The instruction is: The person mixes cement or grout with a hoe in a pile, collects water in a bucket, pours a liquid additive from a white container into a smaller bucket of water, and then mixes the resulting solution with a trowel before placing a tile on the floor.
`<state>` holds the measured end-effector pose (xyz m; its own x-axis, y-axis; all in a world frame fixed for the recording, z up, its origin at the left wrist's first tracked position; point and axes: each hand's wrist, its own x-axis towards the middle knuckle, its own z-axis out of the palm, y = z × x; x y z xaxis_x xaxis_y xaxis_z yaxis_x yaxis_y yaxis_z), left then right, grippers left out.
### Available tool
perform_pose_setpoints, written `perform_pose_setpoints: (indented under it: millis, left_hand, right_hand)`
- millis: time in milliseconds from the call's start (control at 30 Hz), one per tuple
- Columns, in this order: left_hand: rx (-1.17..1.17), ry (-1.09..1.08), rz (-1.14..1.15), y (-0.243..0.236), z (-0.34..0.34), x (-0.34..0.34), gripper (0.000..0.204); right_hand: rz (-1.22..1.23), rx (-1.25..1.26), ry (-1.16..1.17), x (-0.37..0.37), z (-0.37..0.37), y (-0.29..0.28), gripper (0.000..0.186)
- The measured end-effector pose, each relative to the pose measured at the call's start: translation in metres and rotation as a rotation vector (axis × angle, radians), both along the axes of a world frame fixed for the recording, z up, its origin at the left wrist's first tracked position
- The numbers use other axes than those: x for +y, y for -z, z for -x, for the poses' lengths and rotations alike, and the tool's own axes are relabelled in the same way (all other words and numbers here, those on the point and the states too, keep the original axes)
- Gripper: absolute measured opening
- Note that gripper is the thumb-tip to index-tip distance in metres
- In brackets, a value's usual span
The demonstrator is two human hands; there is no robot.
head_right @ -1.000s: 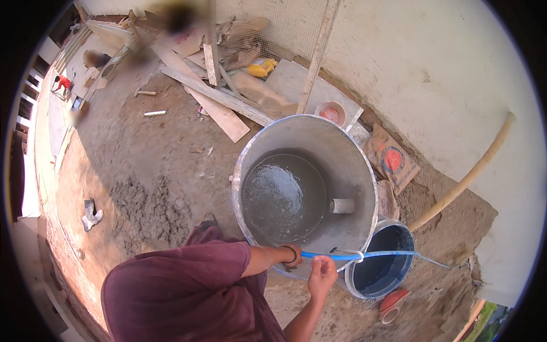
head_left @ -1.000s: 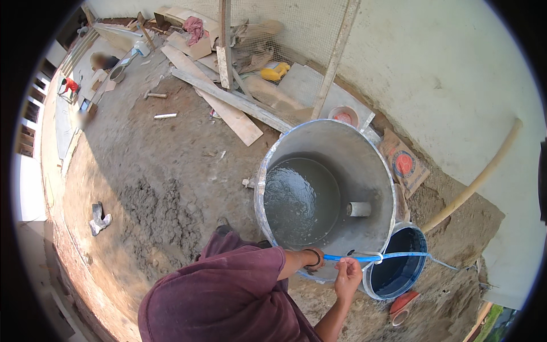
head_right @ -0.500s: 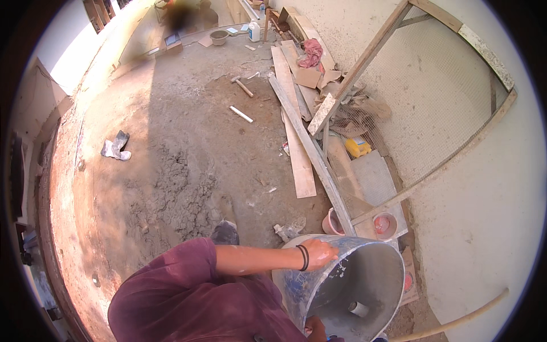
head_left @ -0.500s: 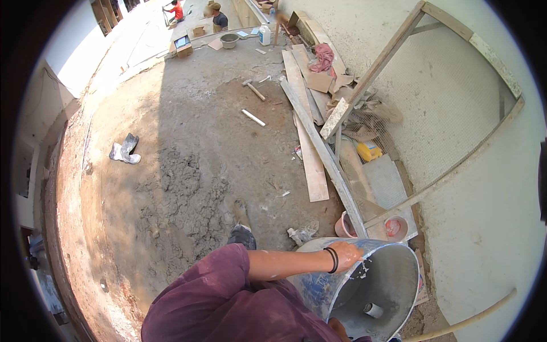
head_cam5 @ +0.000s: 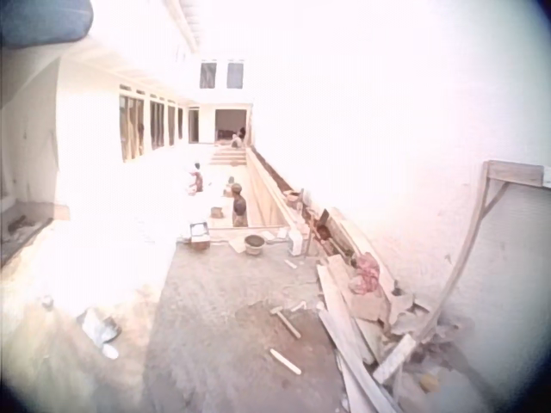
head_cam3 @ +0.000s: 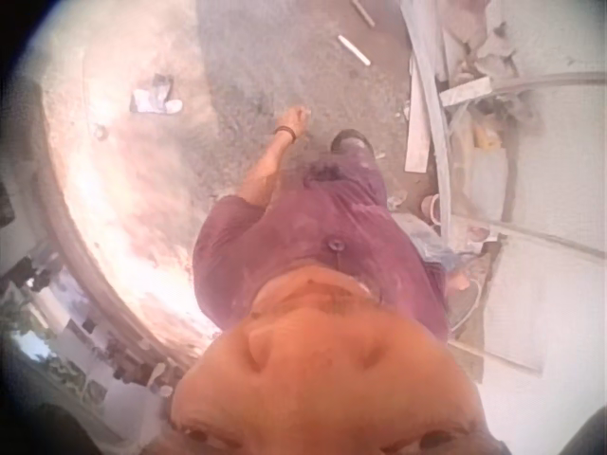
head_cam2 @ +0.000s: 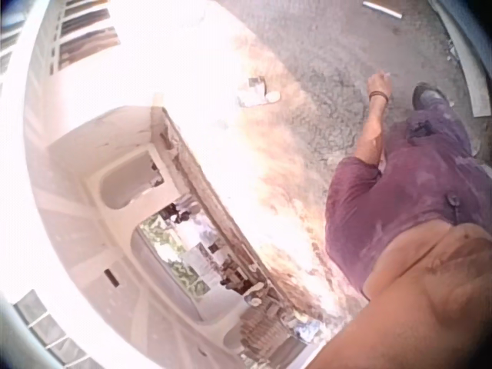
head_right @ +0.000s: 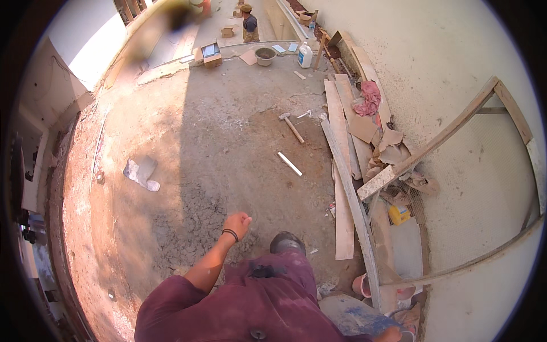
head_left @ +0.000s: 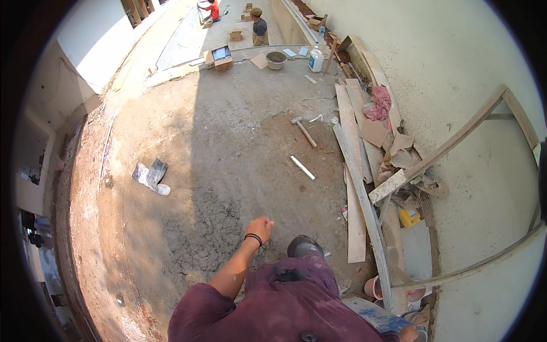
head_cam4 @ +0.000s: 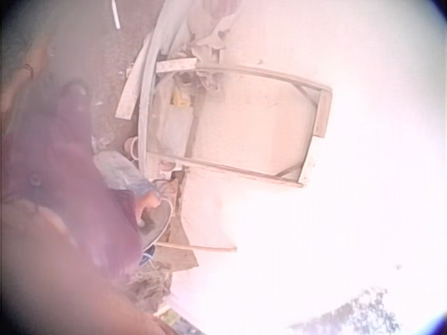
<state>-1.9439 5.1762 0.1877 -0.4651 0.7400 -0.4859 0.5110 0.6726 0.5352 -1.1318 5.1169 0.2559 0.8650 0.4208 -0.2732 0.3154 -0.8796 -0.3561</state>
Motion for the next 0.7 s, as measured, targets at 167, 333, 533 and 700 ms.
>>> perform_pose_setpoints:
  millis: [167,333,533,700]
  left_hand:
    - [0.093,-0.083,0.169,0.061,0.135,0.093,0.04]
    - [0.073,-0.337,0.463,0.108,0.297,0.145,0.042]
    - [0.327,0.56,0.844,0.137,0.453,0.096,0.032]
    - [-0.123,-0.3,0.774,0.17,0.505,0.185,0.028]
  right_hand:
    - [-0.253,0.124,0.118,0.184,0.12,0.039,0.031]
    - [-0.651,0.527,0.331,0.43,0.35,0.117,0.028]
    - [-0.545,0.769,0.089,0.67,0.566,0.08,0.034]
    - [-0.612,0.753,-0.197,0.837,0.669,-0.025,0.034]
